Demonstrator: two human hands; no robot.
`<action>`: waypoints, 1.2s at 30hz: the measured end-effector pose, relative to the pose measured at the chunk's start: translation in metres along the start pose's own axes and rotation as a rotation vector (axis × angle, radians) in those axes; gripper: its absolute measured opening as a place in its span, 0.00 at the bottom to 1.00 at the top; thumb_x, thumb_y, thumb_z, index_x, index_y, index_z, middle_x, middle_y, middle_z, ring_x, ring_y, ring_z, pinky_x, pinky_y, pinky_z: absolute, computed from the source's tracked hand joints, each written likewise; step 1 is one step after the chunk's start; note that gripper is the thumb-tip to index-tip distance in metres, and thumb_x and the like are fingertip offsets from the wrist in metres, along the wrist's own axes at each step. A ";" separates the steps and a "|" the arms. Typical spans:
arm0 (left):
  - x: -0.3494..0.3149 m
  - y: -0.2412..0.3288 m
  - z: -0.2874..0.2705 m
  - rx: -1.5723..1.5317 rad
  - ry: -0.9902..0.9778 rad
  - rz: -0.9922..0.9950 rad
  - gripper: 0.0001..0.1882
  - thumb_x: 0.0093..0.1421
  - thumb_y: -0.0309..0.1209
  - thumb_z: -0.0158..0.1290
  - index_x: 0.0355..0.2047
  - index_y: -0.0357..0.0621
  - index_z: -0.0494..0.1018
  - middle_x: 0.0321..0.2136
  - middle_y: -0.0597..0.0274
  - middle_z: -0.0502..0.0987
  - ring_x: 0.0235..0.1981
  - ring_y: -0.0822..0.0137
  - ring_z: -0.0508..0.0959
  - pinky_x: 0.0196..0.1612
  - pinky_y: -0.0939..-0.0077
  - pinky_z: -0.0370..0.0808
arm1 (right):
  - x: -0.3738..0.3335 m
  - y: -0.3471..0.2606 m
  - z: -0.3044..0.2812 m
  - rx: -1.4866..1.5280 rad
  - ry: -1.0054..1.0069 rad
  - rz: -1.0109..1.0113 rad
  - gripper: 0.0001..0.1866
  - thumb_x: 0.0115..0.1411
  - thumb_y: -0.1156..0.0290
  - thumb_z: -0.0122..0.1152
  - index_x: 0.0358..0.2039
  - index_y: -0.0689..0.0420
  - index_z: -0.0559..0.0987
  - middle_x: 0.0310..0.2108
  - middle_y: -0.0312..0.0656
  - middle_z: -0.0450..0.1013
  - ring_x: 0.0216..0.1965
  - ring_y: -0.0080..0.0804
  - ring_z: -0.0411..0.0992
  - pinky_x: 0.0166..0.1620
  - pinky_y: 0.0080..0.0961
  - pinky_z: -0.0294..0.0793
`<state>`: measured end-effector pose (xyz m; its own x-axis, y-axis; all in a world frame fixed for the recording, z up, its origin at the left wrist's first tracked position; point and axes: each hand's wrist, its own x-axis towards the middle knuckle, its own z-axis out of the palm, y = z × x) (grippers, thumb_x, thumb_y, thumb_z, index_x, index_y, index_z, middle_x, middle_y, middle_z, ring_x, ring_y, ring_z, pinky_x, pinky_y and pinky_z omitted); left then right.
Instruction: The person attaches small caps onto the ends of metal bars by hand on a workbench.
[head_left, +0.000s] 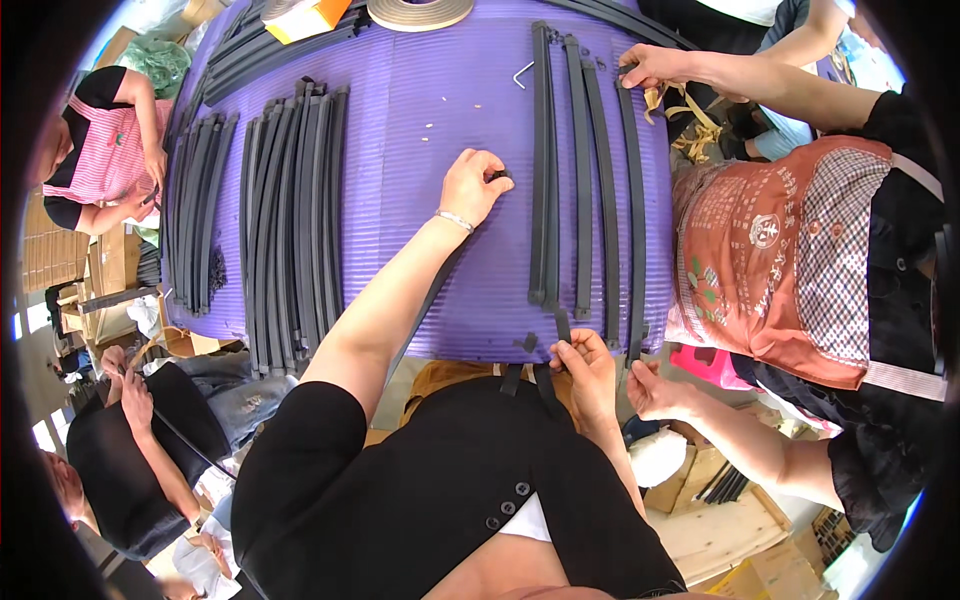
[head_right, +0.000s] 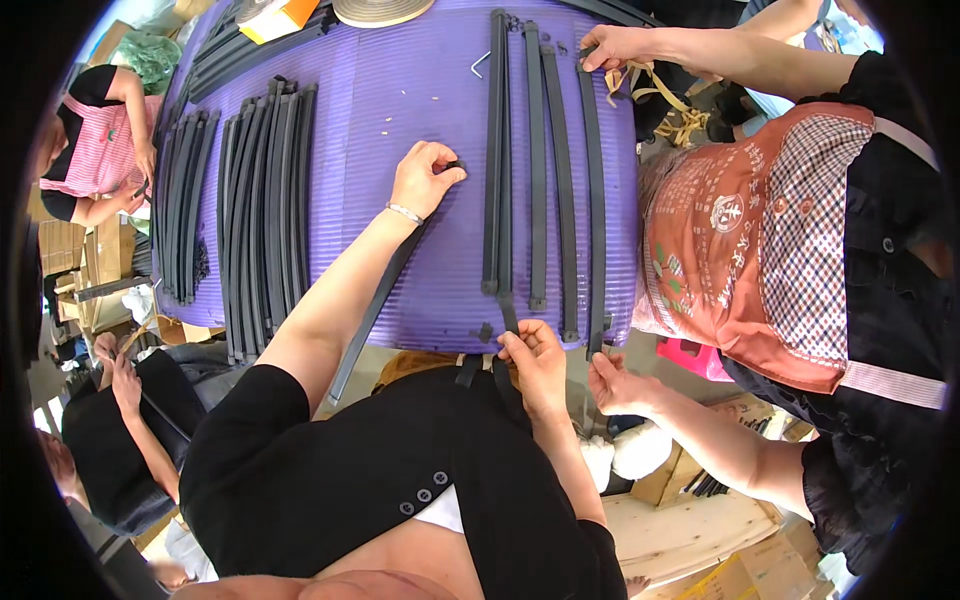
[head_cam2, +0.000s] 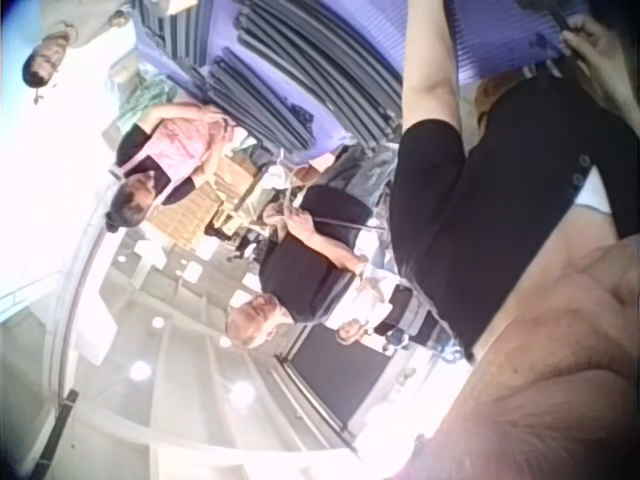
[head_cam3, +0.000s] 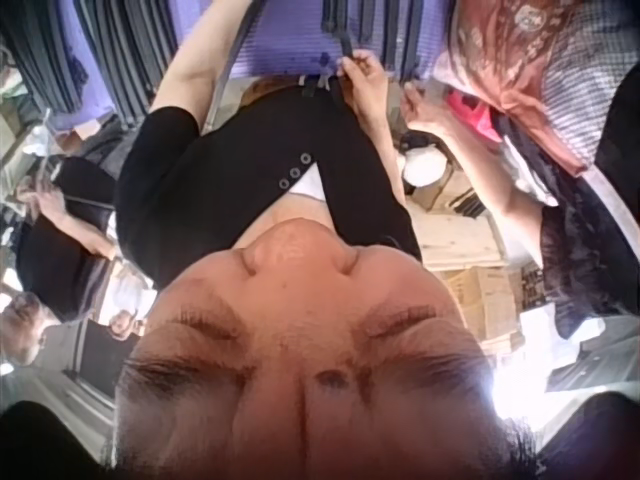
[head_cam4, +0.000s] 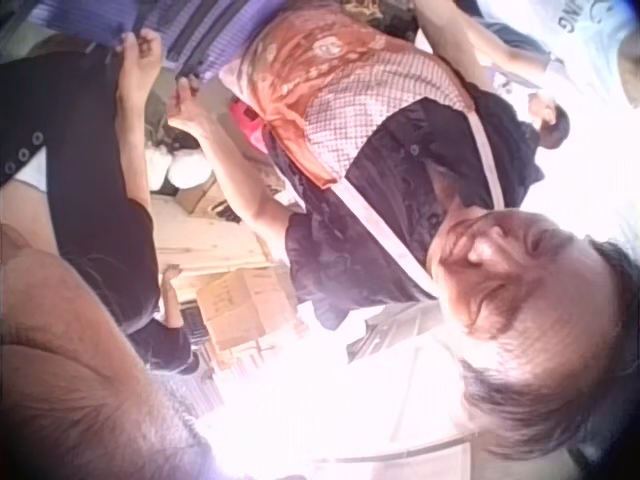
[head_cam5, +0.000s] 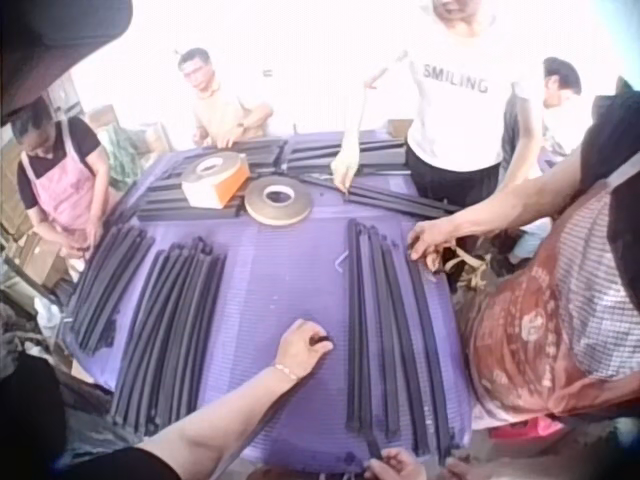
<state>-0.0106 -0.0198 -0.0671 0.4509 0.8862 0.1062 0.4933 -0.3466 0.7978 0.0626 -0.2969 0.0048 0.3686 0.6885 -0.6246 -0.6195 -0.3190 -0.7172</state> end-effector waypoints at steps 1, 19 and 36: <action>0.000 0.001 0.000 -0.001 0.000 0.000 0.13 0.40 0.25 0.63 0.26 0.40 0.72 0.25 0.62 0.70 0.25 0.69 0.72 0.31 0.78 0.72 | 0.001 0.001 0.000 0.000 0.000 0.000 0.07 0.55 0.77 0.54 0.35 0.60 0.69 0.28 0.37 0.71 0.26 0.18 0.67 0.32 0.12 0.67; -0.004 -0.003 -0.005 -0.235 -0.018 -0.078 0.11 0.44 0.22 0.58 0.31 0.40 0.74 0.30 0.60 0.72 0.28 0.69 0.74 0.34 0.79 0.72 | 0.010 -0.002 0.003 0.005 -0.020 0.038 0.06 0.56 0.75 0.55 0.34 0.58 0.69 0.27 0.35 0.71 0.23 0.13 0.66 0.17 0.06 0.56; 0.008 -0.006 -0.008 -0.220 -0.150 -0.107 0.07 0.46 0.22 0.58 0.28 0.40 0.74 0.25 0.65 0.71 0.25 0.73 0.72 0.32 0.80 0.71 | 0.009 -0.002 -0.002 0.028 -0.026 0.052 0.07 0.55 0.76 0.55 0.35 0.58 0.69 0.28 0.35 0.71 0.25 0.16 0.67 0.25 0.09 0.62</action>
<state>-0.0161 -0.0081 -0.0661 0.5180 0.8532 -0.0613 0.3779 -0.1639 0.9112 0.0685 -0.2914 0.0000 0.3178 0.6884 -0.6520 -0.6562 -0.3366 -0.6753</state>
